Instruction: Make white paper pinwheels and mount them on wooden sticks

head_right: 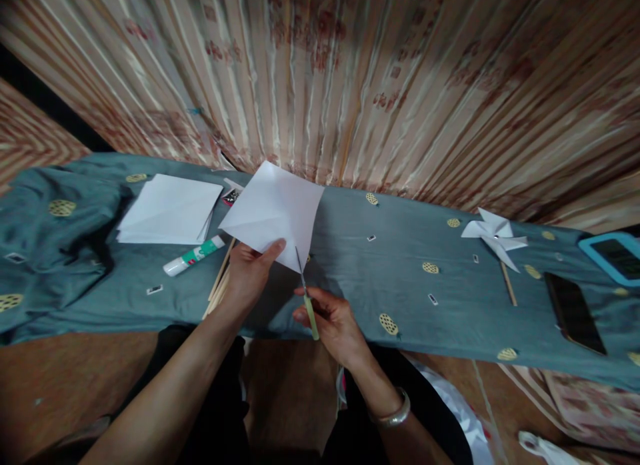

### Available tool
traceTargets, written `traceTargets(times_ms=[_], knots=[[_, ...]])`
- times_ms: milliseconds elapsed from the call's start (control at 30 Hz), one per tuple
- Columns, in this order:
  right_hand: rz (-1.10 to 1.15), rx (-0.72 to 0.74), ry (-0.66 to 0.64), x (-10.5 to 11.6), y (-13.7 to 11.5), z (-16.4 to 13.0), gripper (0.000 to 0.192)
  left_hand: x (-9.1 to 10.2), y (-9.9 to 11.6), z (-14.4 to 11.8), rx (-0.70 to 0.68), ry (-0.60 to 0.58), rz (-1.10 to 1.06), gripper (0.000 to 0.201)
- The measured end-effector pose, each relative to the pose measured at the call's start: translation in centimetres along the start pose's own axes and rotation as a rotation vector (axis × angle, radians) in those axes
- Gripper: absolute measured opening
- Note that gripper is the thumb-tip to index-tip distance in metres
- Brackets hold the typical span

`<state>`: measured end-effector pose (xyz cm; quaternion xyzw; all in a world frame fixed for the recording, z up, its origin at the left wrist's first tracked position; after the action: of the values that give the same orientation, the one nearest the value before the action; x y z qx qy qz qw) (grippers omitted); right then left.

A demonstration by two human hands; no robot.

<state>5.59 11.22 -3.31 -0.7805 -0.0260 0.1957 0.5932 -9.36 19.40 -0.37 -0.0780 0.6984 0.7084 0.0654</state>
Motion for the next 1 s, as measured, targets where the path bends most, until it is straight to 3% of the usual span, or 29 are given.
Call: traceTargets(times_ms=[233,1000], knots=[[-0.054,-0.006,-0.031,0.07,0.16,0.02,0.038,0.02,-0.24,0.08,0.016,-0.016,-0.003,0.025],[-0.064,-0.045,0.036,0.46,-0.23,0.46,0.048,-0.61,-0.44,-0.43,0.027,-0.075,0.020,0.014]])
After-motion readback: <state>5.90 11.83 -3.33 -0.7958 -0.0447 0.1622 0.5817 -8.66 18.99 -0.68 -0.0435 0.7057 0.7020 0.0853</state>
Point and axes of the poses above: each hand's wrist, its own z-axis towards the middle knuckle, its own x-axis out of the back of the hand, y = z × x, the point moved 4 cm from there along z, towards the middle knuckle, and after that the axes turned 13 degrees about -y, right-handed, at the moved point
